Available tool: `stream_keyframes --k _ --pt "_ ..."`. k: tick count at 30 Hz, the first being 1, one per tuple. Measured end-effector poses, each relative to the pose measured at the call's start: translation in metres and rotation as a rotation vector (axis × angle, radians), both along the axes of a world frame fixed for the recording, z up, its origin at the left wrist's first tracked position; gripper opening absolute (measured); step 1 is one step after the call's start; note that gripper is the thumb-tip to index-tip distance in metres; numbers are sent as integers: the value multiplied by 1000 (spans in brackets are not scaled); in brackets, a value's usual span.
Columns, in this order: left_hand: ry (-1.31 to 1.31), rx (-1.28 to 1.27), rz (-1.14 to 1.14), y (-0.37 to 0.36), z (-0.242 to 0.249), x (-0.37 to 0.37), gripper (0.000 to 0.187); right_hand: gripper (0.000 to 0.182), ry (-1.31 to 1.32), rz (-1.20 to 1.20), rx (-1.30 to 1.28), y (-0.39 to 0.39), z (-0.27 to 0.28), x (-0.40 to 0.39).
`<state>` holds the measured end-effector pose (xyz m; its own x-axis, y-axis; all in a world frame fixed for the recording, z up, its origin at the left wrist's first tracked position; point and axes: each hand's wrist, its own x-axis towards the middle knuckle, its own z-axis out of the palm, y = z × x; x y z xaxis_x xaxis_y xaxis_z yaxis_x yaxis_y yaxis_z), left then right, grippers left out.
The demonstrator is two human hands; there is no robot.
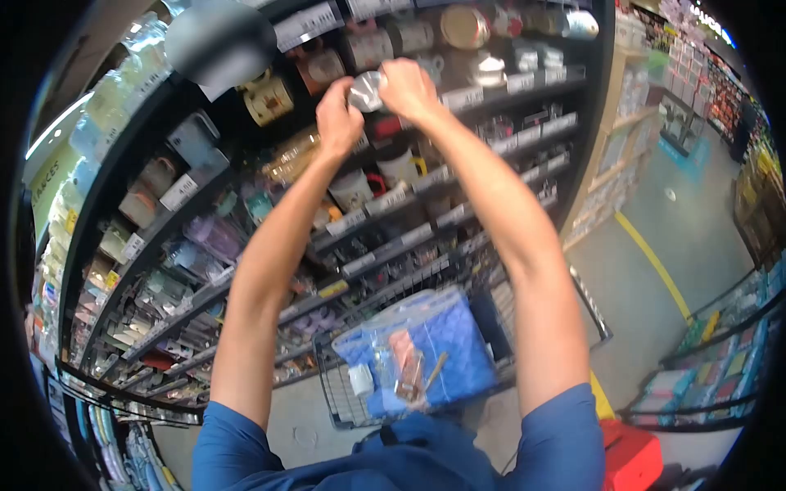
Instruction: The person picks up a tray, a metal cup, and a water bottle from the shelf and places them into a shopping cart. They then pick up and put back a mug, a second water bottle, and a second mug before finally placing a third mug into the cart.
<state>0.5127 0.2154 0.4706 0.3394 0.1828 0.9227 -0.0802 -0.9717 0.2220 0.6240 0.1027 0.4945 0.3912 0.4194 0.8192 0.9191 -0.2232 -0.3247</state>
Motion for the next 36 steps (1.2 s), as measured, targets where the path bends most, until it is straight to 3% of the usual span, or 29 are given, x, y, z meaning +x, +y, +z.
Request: stream_keyframes --k 3,5,6,7,9,11,12,13,14,16,18,20,22,24,25,27,29,31,36 --pt "0 41 -137 -36 -9 -34 39 30 -27 123 99 -40 -16 -22" --pt "306 -177 -185 -72 -29 -82 36 33 191 256 28 -90 -44 -63" --pt "391 -138 -157 -86 -48 -103 36 32 131 259 82 -103 -75 -76" --pt "393 -71 -183 -96 -80 -119 40 31 104 238 92 -115 -111 -95" --pt "555 -170 -227 -124 -151 -154 50 29 350 227 -88 -135 -191 -136" --pt "799 -389 -186 -144 -249 -187 47 30 575 251 -179 -151 -303 -165" --pt "814 -456 -269 -150 -302 -206 46 30 737 228 -389 -166 -336 -188" --pt "1144 -615 -113 -168 -322 -224 42 23 877 254 -402 -177 -381 -207" --pt "1174 -519 -149 -168 -396 -242 41 21 873 275 -493 -186 -427 -222" --pt "1270 -729 -195 -198 -417 -278 44 19 948 378 -619 -206 -505 -246" --pt "1311 -809 -190 -209 -483 -305 47 18 1024 458 -665 -218 -539 -257" --pt "1343 -888 -178 -221 -525 -323 49 17 1553 355 -959 -221 -551 -261" --pt "1158 -934 -204 -234 -544 -335 52 17 1668 339 -909 -225 -556 -263" --pt "1153 -1038 -230 -235 -583 -344 55 19 1780 322 -855 -230 -571 -264" --pt "1153 -1129 -269 -234 -594 -346 58 24 1804 216 -771 -232 -591 -263" --pt "1119 -1248 -260 -234 -560 -349 55 31 1818 115 -695 -234 -606 -261" --pt "1084 -1364 -255 -230 -532 -354 52 29 1641 -189 -621 -234 -604 -259" --pt "1161 -1164 -276 -223 -518 -365 47 32 1654 -228 -649 -236 -598 -257" --pt "1168 -1107 -118 -219 -465 -407 41 33 1704 -188 -738 -236 -593 -259"
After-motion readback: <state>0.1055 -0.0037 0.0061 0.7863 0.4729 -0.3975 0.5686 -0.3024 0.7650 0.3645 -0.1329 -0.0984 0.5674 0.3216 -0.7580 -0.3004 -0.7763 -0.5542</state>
